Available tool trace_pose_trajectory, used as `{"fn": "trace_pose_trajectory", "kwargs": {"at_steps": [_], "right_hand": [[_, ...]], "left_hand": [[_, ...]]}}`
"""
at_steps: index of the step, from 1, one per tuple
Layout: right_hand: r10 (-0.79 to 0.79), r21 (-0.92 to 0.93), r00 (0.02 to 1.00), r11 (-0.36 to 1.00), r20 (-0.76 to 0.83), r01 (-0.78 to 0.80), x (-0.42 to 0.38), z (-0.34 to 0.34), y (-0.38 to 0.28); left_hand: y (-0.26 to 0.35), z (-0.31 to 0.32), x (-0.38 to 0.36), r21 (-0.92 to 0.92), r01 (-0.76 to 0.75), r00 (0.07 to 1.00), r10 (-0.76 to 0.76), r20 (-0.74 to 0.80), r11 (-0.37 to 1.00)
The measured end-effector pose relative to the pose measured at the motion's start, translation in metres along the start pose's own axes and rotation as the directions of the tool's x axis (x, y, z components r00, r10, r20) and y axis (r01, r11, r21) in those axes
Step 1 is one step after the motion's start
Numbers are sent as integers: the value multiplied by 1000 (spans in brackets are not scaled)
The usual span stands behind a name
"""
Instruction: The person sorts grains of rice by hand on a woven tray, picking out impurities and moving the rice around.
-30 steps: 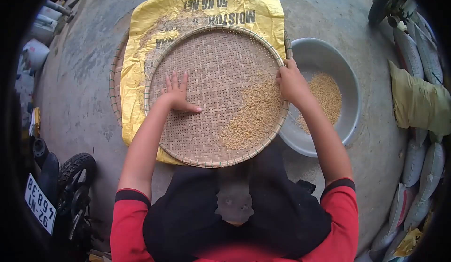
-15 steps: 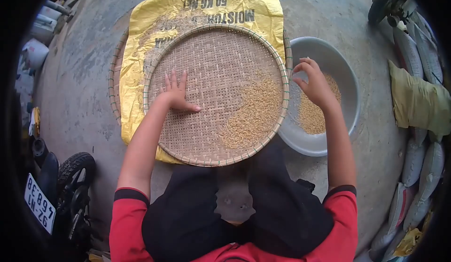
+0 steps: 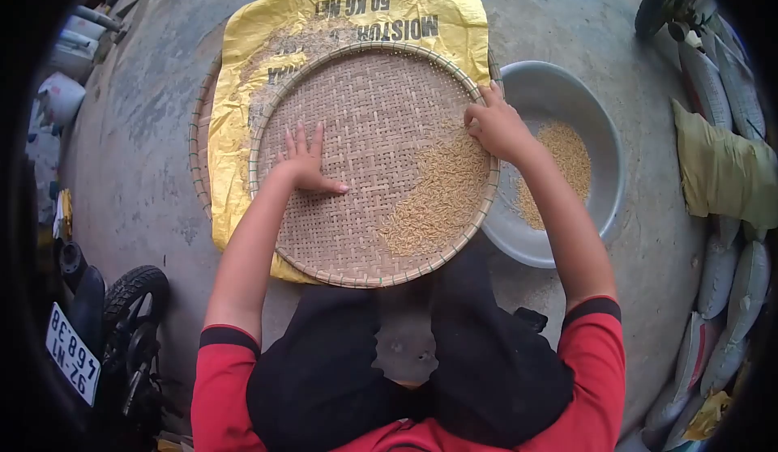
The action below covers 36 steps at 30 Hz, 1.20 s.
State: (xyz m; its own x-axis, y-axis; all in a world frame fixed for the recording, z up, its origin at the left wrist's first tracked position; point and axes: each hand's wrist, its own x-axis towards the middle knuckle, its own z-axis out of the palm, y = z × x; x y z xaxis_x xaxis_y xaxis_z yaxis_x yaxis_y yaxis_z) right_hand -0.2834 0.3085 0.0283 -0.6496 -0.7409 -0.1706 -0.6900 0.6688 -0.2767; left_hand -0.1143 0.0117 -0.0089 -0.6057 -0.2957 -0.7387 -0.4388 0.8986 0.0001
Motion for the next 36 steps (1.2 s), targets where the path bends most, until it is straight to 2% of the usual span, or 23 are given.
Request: {"fn": "trace_pose_trajectory", "kwargs": {"at_steps": [2,6,14,23,24,26,33,36], "right_hand": [[-18,12,997,1000,-69,19,0,5,2],[21,119,997,993,-72,-13,5,9,5],[-29,-9,980,1000,-196,28,9,21,9],[84,216,972,976,-220,-35,7,23,1],[83,216,972,976,-220,-35,7,25,0],[116,99,982,990,-149,-102,9,27,-4],[152,134,980,982,-126,-135,11,31,0],[144,131,976,984,-163,-123,13,32,0]], "left_hand": [[0,1,1,-3,-1,1000,1,-1,1000],[0,0,1,-9,-1,1000,1,5,1000],[-1,2,3,2,2,1000,-2,2,1000],[-1,1,3,-5,3,1000,-3,7,1000],[-1,1,3,-3,1,1000,-1,7,1000],[-1,2,3,-2,4,1000,-4,4,1000],[-1,1,2,-3,5,1000,-5,-4,1000],[-1,2,3,-6,2,1000,-2,2,1000]]}}
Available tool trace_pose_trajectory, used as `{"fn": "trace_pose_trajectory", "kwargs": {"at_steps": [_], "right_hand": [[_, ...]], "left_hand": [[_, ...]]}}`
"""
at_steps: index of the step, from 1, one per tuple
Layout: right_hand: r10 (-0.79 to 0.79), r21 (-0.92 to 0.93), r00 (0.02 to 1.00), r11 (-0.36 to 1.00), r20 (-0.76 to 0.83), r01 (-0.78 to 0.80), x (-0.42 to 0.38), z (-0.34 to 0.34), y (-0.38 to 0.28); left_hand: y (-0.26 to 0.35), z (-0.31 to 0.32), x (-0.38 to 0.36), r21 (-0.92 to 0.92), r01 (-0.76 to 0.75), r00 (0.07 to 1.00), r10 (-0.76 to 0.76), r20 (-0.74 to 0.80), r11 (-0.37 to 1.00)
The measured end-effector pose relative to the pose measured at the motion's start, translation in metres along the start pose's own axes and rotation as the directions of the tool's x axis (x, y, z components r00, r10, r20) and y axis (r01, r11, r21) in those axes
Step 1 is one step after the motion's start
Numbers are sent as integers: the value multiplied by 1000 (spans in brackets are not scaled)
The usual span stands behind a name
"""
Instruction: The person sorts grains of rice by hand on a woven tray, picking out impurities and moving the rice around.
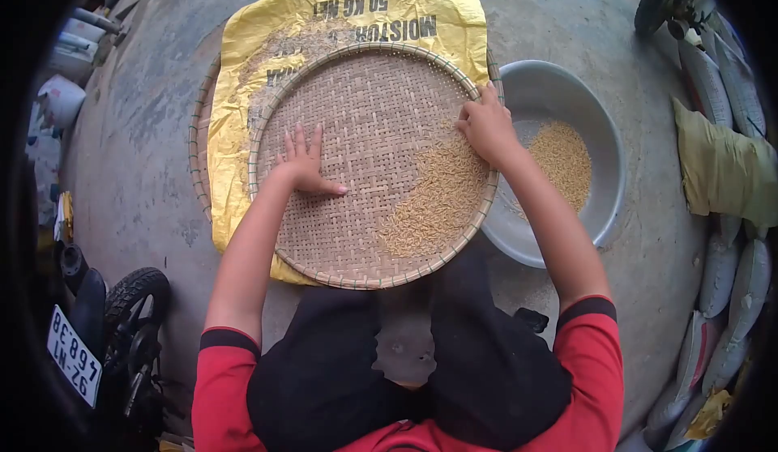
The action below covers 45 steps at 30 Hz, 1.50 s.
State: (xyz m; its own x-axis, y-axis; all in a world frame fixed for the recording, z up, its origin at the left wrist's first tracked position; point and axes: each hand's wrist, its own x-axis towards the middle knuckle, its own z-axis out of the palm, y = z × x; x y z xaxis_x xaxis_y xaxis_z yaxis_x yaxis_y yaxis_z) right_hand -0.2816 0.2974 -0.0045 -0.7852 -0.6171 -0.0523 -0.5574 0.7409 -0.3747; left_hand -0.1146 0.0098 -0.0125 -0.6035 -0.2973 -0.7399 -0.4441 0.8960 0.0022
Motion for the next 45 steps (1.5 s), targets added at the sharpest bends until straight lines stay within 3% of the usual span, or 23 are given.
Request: {"fn": "trace_pose_trajectory", "kwargs": {"at_steps": [6,9,11,15,17,18,20,21,23,24,26,29,33,35,38,45], "right_hand": [[-1,-69,999,998,-44,-2,0,4,1],[20,46,999,999,-29,-19,-3,-4,4],[0,197,978,979,-208,42,-13,-17,9],[96,138,951,989,-294,-57,-39,-50,42],[263,67,924,965,-278,-255,-49,-57,62],[259,64,925,966,-278,-251,-53,-58,66],[356,231,885,927,-301,-294,-55,-58,66],[353,231,887,928,-300,-291,-53,-57,64],[288,371,895,916,-340,-153,-47,-54,44],[292,375,894,914,-340,-156,-42,-50,37],[-20,192,950,978,-311,84,-29,-42,25],[-139,96,971,982,-194,160,-13,-29,1],[-19,198,999,980,-29,25,5,-7,-14],[65,-13,998,998,3,-65,8,-7,-25],[130,-145,988,983,88,-116,7,-12,-39],[175,-144,978,977,116,-158,9,-10,-39]], "left_hand": [[-1,1,1,-8,-2,1000,2,0,1000],[0,1,0,-4,-3,1000,3,-3,1000],[0,0,-2,-7,-1,1000,1,0,1000],[1,0,-2,-22,-5,1000,5,0,1000],[1,0,-2,-18,-3,1000,4,3,1000],[1,0,-2,-10,-3,1000,3,3,1000],[1,-2,-3,-17,-2,1000,2,7,1000],[1,-2,-3,-17,-2,1000,2,15,1000],[2,-2,-3,-15,2,1000,-1,14,1000],[2,-3,-3,-10,3,1000,-2,11,1000],[2,-2,-3,-8,1,1000,-1,9,1000],[1,-1,-1,-10,-1,1000,1,6,1000],[2,-3,-3,-14,1,1000,0,17,1000],[1,-2,-2,-12,1,1000,-1,15,1000],[1,-2,-2,-16,-1,1000,1,12,1000],[1,-1,-2,-12,1,1000,-1,5,1000]]}}
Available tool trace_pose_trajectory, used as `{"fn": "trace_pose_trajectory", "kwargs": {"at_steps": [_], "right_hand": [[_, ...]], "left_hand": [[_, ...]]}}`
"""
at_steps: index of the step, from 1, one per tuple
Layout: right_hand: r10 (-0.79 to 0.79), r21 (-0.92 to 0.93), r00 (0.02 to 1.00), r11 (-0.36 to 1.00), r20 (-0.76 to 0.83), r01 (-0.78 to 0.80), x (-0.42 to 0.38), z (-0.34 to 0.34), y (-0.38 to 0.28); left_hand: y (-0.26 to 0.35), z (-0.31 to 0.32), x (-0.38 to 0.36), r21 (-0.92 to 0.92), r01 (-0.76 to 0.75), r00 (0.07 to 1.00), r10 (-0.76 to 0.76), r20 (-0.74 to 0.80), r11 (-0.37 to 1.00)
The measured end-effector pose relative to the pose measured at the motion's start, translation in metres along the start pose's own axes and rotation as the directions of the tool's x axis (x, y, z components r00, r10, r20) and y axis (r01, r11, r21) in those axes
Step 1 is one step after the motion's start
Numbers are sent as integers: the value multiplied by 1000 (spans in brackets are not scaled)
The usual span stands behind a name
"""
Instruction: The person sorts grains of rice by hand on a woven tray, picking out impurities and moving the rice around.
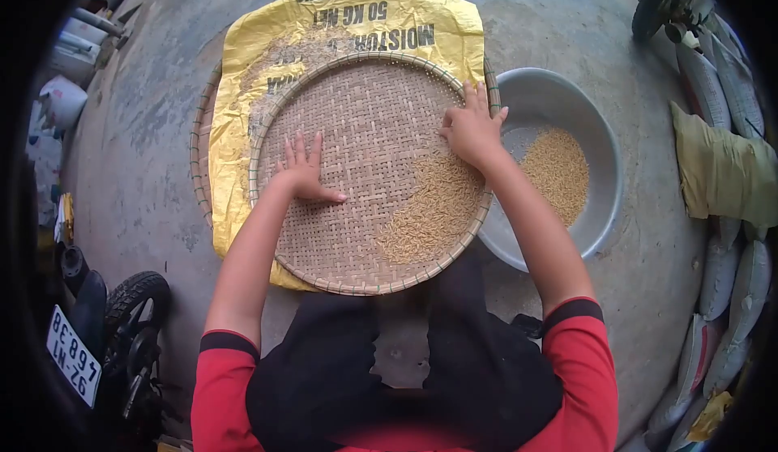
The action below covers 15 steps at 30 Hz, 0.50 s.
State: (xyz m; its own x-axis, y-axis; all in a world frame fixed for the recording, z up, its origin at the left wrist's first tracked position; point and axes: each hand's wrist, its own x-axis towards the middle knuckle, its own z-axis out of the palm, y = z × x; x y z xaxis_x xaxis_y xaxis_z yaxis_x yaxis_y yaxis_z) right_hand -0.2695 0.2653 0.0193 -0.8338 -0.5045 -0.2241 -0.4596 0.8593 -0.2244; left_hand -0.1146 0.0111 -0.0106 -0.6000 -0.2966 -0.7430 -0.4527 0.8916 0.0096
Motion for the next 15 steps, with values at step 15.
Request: {"fn": "trace_pose_trajectory", "kwargs": {"at_steps": [15], "right_hand": [[42,516,969,851,-244,93,-22,2,75]], "left_hand": [[-1,1,1,4,-12,1000,12,10,1000]]}}
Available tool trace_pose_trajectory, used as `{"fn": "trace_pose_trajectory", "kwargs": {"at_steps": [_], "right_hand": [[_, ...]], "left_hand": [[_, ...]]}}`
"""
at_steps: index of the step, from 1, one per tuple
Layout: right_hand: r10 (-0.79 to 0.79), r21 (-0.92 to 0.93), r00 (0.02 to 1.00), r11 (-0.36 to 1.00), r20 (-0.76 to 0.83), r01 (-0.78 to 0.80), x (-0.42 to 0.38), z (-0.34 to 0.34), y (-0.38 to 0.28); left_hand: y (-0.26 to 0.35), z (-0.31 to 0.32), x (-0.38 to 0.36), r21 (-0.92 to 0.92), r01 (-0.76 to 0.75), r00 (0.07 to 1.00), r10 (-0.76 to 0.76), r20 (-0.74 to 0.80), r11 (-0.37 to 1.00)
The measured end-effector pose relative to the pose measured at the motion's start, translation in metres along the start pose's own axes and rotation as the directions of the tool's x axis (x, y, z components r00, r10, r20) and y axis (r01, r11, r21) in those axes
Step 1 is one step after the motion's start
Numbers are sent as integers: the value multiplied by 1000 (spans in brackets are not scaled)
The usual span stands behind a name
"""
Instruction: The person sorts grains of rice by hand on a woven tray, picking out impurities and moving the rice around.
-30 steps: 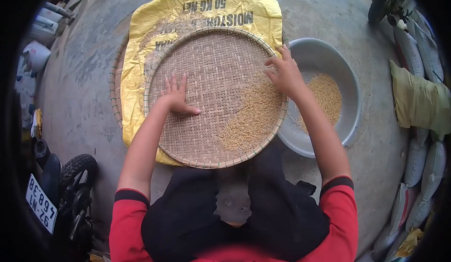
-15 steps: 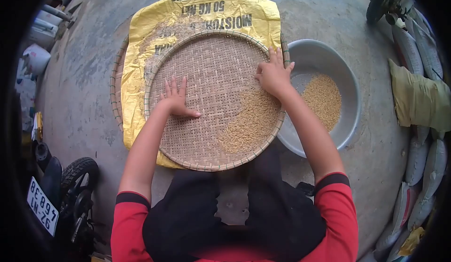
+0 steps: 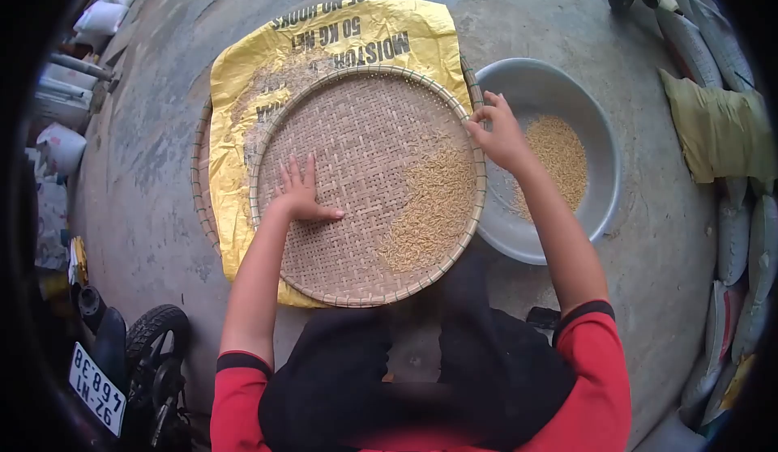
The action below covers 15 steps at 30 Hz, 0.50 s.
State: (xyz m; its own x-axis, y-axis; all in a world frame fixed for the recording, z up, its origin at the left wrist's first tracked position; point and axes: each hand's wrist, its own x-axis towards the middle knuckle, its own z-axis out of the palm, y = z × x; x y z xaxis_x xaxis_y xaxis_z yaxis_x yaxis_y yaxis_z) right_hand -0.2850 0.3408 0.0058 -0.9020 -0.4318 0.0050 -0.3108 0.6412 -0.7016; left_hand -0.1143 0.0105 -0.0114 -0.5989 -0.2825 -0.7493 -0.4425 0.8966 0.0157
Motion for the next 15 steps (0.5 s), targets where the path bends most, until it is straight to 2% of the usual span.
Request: {"fn": "trace_pose_trajectory", "kwargs": {"at_steps": [2,4,5,7,8,10,12,14,15], "right_hand": [[38,-10,999,999,-33,-38,-13,-20,26],[232,-149,971,960,-60,-239,-21,-25,49],[232,-151,971,959,-61,-239,-25,-21,53],[-40,-181,952,983,-302,-16,-29,-12,52],[-40,-179,952,984,-304,-16,-27,-13,31],[0,137,994,990,-107,15,-20,-13,-19],[-1,127,1000,992,25,-2,-13,1,-49],[-13,3,985,1000,174,12,-2,25,-57],[-9,5,985,1000,173,8,3,39,-55]], "left_hand": [[0,-1,1,2,1,1000,-1,3,1000],[-1,1,1,-2,4,1000,-4,10,1000],[-1,1,1,-10,1,1000,-1,14,1000],[0,-1,1,-18,-2,1000,2,13,1000],[1,-2,-1,-17,0,1000,1,17,1000],[2,-3,-2,-9,5,1000,-5,18,1000],[2,-3,-1,3,7,1000,-7,19,1000],[1,-2,-1,7,7,1000,-8,15,1000],[1,-1,-1,0,8,1000,-8,10,1000]]}}
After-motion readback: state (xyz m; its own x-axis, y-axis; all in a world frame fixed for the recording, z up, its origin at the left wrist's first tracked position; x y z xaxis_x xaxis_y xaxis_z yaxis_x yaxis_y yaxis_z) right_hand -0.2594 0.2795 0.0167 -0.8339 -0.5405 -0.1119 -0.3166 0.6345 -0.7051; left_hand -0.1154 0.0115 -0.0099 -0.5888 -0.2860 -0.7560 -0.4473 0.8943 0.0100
